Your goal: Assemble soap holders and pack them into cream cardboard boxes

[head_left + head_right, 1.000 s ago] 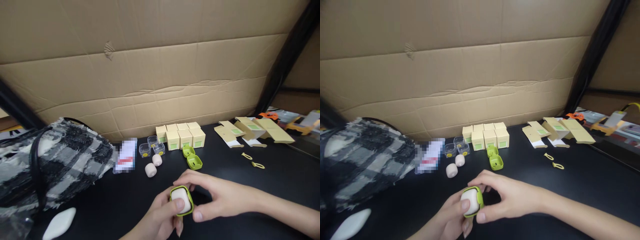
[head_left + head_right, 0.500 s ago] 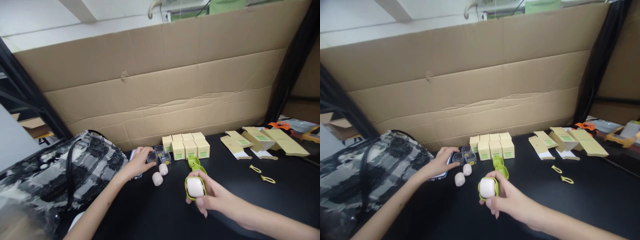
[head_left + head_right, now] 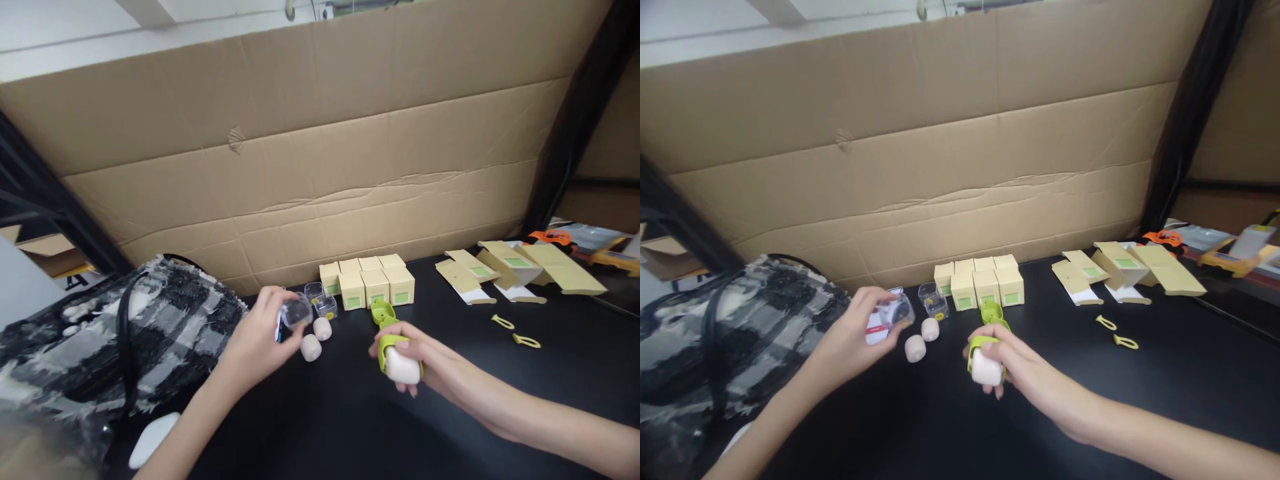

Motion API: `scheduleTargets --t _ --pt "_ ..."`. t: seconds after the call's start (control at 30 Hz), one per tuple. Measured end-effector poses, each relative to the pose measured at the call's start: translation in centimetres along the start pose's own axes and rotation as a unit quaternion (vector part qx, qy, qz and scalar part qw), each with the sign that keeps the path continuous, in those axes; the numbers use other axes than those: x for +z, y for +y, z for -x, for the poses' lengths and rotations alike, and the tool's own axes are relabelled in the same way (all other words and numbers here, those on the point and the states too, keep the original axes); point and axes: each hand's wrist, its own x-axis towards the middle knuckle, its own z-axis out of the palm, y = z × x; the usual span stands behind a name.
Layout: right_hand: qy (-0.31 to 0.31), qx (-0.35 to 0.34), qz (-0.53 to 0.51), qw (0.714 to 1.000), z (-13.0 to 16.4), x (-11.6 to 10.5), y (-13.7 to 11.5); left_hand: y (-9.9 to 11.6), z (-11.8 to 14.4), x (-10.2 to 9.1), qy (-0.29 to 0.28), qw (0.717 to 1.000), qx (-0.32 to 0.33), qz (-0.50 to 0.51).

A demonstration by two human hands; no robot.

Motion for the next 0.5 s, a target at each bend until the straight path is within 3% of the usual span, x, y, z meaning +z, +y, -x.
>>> scheduleTargets --t 0.1,0.2,0.33,0.5 --pt "0.038 -0.079 0.098 0.991 0.1 -0.4 -0.4 3.3 1.7 1.5 -0.072 0.99 0.036 0.112" --pt "-0.005 -0.136 0.153 0.979 0.1 -0.7 -0.4 5.2 3.0 4.3 -0.143 0.962 0.018 0.234" --pt "-0.049 -0.138 0.211 0.966 0.1 -0.8 0.3 5.6 4.0 7.5 -0.157 0.926 -0.016 0.343" --pt "-0.087 -0.123 0.292 0.945 -0.1 -0.7 1.0 5.1 4.5 8.5 -0.183 0.893 -0.091 0.401"
